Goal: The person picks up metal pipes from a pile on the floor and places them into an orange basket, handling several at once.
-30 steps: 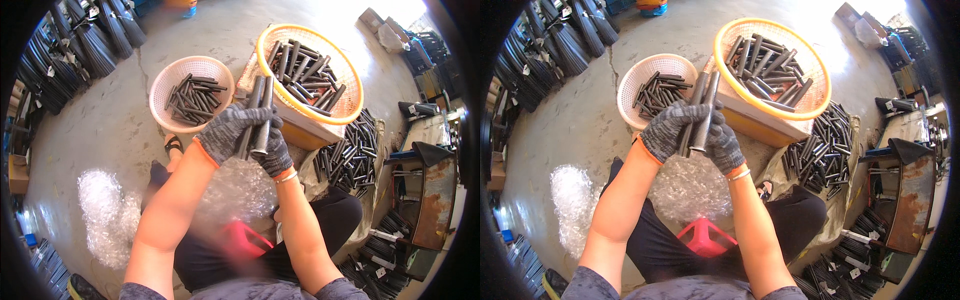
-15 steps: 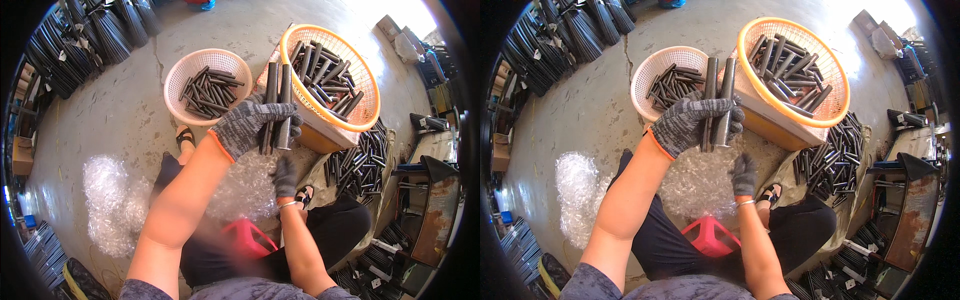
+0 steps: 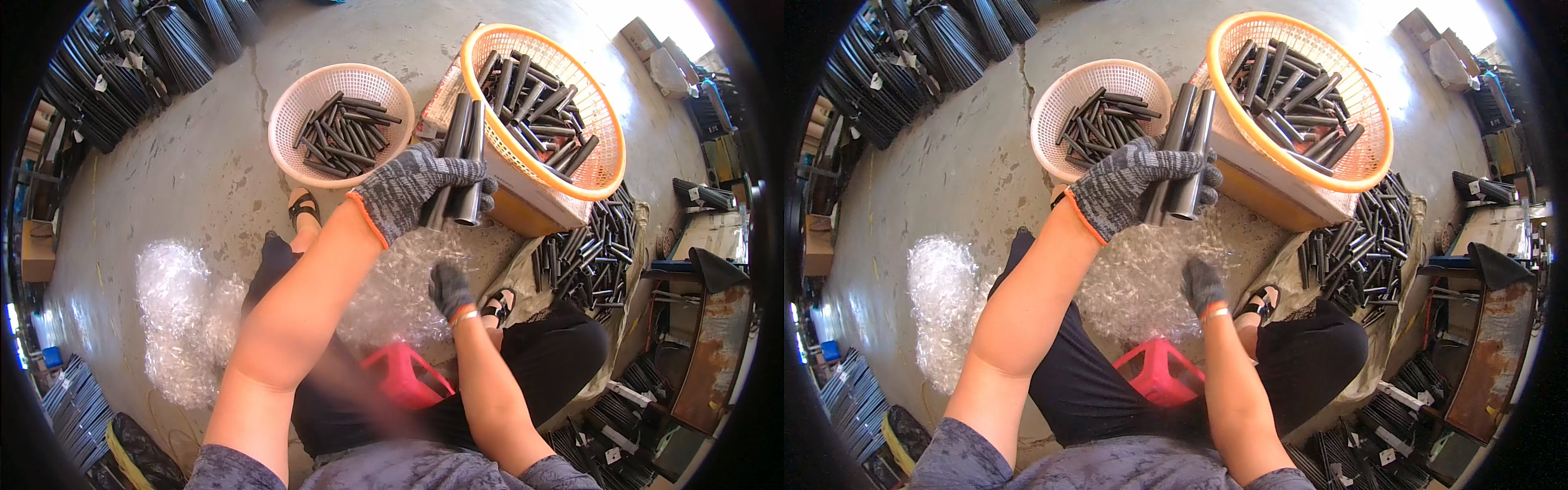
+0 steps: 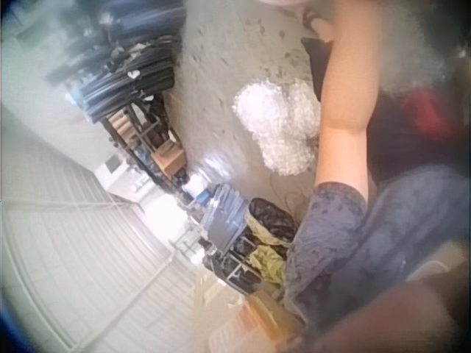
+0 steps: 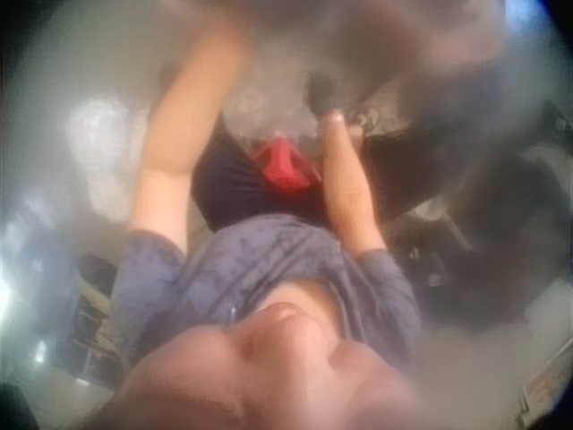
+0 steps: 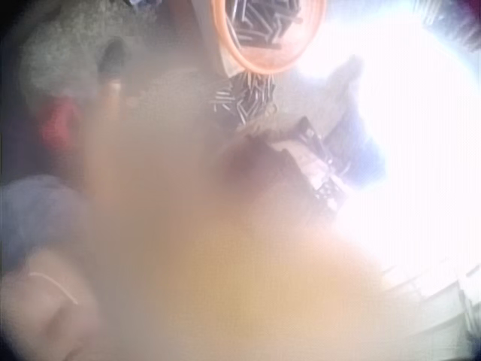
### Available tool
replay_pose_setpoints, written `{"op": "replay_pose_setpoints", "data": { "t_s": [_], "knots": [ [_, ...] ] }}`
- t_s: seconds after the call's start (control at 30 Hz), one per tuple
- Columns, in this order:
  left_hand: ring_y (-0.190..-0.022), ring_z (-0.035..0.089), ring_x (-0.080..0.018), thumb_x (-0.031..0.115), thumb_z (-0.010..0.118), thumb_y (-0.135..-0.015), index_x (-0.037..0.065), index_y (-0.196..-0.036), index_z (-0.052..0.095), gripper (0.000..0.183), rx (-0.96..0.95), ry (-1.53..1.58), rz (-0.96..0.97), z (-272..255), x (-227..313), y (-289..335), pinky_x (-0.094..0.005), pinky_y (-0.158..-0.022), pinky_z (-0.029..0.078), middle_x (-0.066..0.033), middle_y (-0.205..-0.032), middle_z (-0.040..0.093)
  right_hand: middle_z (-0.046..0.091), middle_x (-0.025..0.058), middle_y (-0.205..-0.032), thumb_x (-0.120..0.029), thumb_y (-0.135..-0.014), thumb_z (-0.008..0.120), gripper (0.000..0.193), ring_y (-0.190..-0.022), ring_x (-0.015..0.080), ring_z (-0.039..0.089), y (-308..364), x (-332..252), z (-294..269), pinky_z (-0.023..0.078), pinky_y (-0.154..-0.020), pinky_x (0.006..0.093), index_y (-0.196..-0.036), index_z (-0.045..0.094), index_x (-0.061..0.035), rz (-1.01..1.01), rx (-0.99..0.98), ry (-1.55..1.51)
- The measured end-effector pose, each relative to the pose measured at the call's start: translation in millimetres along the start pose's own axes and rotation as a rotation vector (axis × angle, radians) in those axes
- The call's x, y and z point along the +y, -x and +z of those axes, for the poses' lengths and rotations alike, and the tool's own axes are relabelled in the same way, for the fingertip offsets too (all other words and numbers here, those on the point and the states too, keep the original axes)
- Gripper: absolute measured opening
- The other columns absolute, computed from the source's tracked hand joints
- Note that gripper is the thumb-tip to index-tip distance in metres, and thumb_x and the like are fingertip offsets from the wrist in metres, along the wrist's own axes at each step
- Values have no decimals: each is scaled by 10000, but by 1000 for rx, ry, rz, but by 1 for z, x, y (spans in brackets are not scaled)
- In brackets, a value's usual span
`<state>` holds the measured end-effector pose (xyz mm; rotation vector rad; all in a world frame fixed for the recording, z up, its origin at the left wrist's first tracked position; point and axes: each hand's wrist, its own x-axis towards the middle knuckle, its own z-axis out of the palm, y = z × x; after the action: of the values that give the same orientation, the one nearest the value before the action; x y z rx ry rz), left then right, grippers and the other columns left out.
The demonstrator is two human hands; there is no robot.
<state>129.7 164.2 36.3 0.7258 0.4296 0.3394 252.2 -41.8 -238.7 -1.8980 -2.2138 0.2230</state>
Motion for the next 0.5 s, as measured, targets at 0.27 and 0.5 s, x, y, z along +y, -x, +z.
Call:
{"op": "replay_pose_setpoints", "data": {
  "t_s": [0.27, 0.5],
  "knots": [
    [-805, 663, -256, 114, 577, -876, -32, -1046, 585, 224, -69, 101, 94, 4, 3, -1, -347, -715, 552, -147, -908, 657, 571, 113, -1137, -306, -912, 503, 430, -740, 195, 609, 32, -10, 36, 453, -532, 288, -1243, 473, -33, 1230, 134, -1173],
    [-784, 663, -245, 93, 572, -874, -50, -1032, 579, 214, -137, 171, 121, 6, -12, -9, -327, -698, 559, -144, -902, 654, 576, 20, -964, -361, -921, 517, 406, -552, 95, 515, -118, -10, -163, 402, -453, 220, -1207, 454, -81, 401, 656, -1600]
  ]
}}
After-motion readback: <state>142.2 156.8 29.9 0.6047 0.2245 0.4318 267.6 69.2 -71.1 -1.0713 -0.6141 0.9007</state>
